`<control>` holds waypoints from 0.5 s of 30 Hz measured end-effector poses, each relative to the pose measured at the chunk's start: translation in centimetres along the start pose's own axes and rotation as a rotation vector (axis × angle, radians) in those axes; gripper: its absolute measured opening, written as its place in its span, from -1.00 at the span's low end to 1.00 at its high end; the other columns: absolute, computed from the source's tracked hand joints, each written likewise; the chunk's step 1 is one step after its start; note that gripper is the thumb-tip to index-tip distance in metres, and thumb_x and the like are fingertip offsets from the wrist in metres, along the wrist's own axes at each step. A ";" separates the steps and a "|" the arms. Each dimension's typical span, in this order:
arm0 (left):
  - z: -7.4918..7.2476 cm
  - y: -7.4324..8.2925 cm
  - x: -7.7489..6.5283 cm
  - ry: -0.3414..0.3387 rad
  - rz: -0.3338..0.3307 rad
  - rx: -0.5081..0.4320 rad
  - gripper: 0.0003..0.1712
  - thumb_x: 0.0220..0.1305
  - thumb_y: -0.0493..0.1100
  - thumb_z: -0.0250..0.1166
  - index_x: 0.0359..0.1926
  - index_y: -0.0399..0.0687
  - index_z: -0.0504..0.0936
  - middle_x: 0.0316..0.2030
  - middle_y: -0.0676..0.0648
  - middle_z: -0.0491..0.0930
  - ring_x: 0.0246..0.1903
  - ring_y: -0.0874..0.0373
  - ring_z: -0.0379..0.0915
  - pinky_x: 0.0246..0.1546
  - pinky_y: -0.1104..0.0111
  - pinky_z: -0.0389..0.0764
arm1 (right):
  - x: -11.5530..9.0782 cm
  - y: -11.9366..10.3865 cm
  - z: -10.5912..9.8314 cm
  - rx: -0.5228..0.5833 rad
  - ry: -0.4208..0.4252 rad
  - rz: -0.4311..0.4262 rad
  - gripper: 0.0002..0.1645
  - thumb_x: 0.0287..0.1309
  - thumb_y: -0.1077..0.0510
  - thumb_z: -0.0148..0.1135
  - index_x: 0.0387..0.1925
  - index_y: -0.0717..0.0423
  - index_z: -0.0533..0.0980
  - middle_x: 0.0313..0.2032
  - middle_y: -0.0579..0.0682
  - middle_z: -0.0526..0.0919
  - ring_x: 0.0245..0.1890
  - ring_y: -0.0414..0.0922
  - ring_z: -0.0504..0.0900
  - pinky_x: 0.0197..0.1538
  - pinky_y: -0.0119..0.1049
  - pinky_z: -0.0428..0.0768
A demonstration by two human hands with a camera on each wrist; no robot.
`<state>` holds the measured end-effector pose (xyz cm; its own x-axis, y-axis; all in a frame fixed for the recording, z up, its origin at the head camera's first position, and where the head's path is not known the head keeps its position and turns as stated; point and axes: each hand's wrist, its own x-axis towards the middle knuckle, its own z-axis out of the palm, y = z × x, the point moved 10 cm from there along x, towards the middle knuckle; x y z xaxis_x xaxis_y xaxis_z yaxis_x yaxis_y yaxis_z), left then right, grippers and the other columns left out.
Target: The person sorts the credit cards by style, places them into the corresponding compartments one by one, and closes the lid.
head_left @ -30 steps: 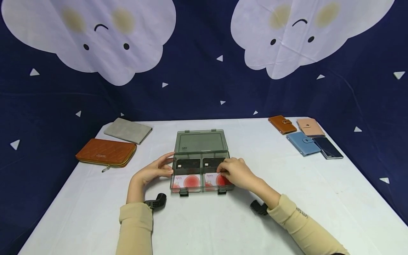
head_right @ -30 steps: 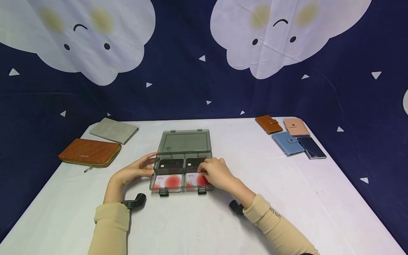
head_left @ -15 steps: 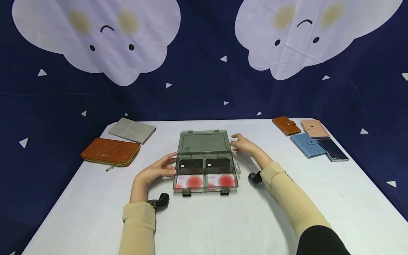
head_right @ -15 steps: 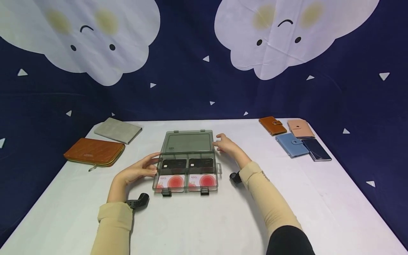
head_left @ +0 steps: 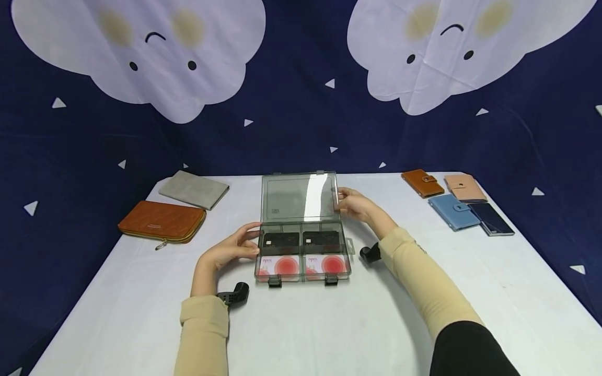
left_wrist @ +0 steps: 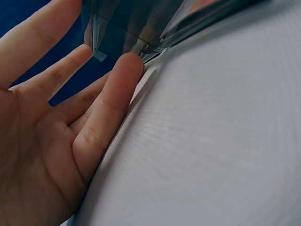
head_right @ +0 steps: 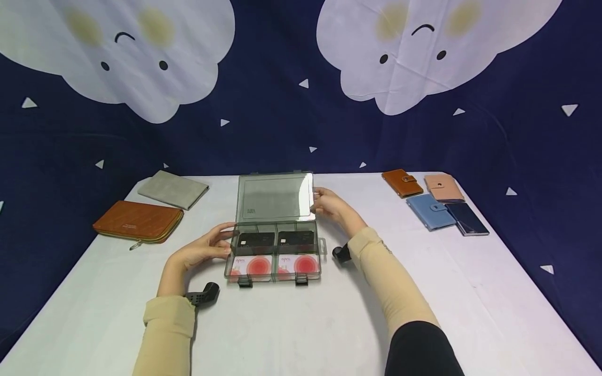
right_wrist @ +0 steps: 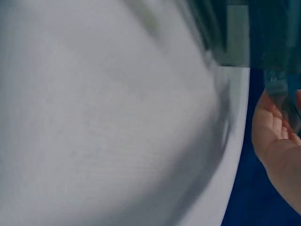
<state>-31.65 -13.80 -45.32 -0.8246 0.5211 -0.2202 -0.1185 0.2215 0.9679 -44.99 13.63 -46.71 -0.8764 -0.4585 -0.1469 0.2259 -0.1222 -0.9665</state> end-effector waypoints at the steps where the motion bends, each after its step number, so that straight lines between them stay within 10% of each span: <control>1: 0.0 0.0 0.0 0.002 -0.001 -0.003 0.00 0.11 -0.30 0.28 0.44 0.02 -0.13 0.38 -0.34 -0.10 -0.14 0.17 0.40 0.00 0.22 0.36 | -1.1 -1.6 1.2 -0.008 0.010 -0.040 -0.19 -0.01 0.49 0.08 0.31 0.36 0.04 0.01 0.21 0.35 -0.08 -0.01 0.52 0.07 -0.21 0.45; 7: 0.2 0.2 0.0 -0.005 -0.005 -0.030 0.10 0.08 -0.28 0.31 0.45 0.07 -0.25 0.38 -0.33 -0.13 -0.12 0.19 0.38 0.02 0.18 0.34 | -6.9 -9.0 6.5 -0.191 0.077 -0.243 -0.44 0.19 0.42 -0.03 0.23 0.35 0.13 0.04 0.12 0.39 -0.06 -0.16 0.49 0.11 -0.22 0.38; 15: 0.1 0.7 -0.6 -0.052 0.035 -0.054 0.19 0.07 -0.28 0.34 0.45 0.11 -0.36 0.39 -0.33 -0.21 0.00 0.05 0.37 -0.01 0.26 0.38 | -13.7 -10.9 10.9 -0.767 0.012 -0.515 -0.50 0.15 0.20 0.21 0.13 0.20 0.36 0.05 0.12 0.48 0.06 0.03 0.42 0.13 -0.05 0.32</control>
<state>-31.18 -13.93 -44.54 -0.7988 0.5706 -0.1905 -0.1206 0.1584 0.9800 -30.85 11.62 -31.89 -0.7958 -0.4998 0.3420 -0.5330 0.3098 -0.7873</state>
